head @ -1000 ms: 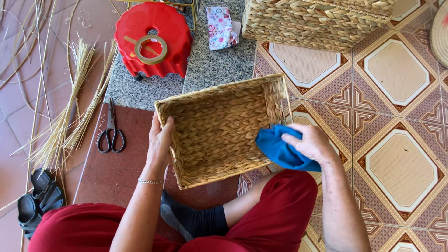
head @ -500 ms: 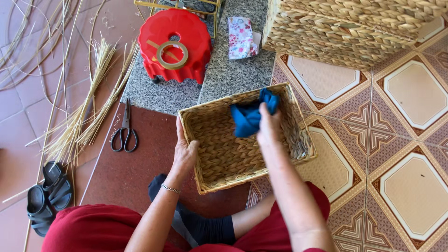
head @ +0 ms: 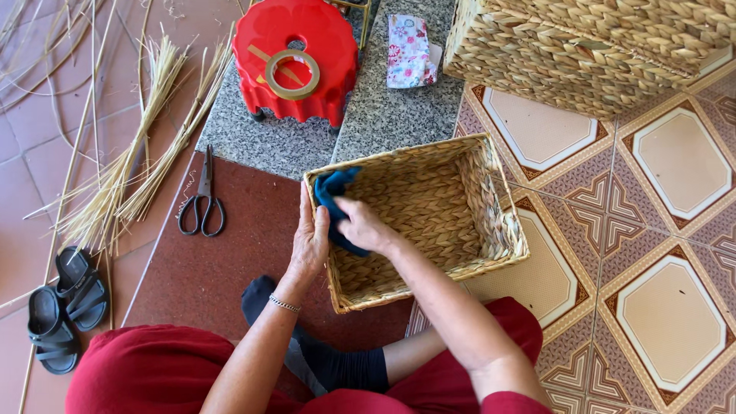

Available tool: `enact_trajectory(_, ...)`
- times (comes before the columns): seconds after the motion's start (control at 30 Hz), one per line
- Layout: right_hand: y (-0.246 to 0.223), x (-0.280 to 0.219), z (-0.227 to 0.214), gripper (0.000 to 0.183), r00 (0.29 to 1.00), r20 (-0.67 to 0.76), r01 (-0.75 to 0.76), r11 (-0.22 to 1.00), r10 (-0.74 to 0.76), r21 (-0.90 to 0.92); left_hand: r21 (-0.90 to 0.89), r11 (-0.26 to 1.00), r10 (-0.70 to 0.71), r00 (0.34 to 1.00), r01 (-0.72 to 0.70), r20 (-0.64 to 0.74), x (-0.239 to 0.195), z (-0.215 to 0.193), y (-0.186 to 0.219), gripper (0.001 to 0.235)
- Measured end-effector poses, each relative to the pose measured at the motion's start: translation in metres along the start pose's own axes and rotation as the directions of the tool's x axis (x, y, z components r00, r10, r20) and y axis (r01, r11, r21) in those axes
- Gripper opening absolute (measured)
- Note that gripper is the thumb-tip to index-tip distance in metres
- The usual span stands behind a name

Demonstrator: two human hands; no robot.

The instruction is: The person wipes the interior and exterior surfaces of woven baskets using a blue cloth. They rotate the baskets to clean all sides and then place a cleaned basket onto a stack.

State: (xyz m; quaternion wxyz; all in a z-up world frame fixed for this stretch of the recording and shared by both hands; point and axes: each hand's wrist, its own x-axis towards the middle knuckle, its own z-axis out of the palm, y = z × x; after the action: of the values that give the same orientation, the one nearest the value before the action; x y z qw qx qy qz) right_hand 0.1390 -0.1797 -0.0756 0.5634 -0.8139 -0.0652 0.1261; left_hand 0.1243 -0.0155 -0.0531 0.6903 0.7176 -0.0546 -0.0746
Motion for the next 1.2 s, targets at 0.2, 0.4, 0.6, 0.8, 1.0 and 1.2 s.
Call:
enact_trajectory(0.2,0.007,-0.053,-0.122,0.05,0.926,0.017,-0.371,0.92,0.376,-0.127,-0.069,0.996,-0.061,0.998,0.06,-0.019,-0.003,0.004,0.012,0.067)
enact_trajectory(0.4,0.026,-0.05,-0.137,0.116,0.695,-0.272,-0.657,0.433,0.666,-0.617,-0.04,0.999,-0.036,0.999,0.035,-0.012,-0.002,0.006,0.021,0.068)
enact_trajectory(0.6,0.072,-0.026,-0.077,0.097,0.896,-0.186,-0.298,0.235,0.404,-0.925,-0.07,0.998,0.006,1.0,-0.008,-0.029,-0.006,0.009,0.013,0.068)
enact_trajectory(0.8,0.065,-0.009,0.039,0.035,0.958,0.204,0.059,0.56,0.2,-0.826,-0.03,1.0,-0.007,0.999,0.006,-0.041,0.0,0.008,0.007,0.069)
enact_trajectory(1.0,0.084,-0.023,-0.032,0.046,0.939,0.26,0.066,0.626,0.225,-0.777,-0.151,0.988,-0.003,1.0,0.004,0.012,0.0,0.004,0.015,0.069)
enact_trajectory(1.2,0.129,-0.065,-0.145,0.023,0.974,-0.134,-0.171,0.207,0.182,-0.963,-0.161,0.985,-0.053,0.998,0.056,0.025,0.0,0.002,0.012,0.076)
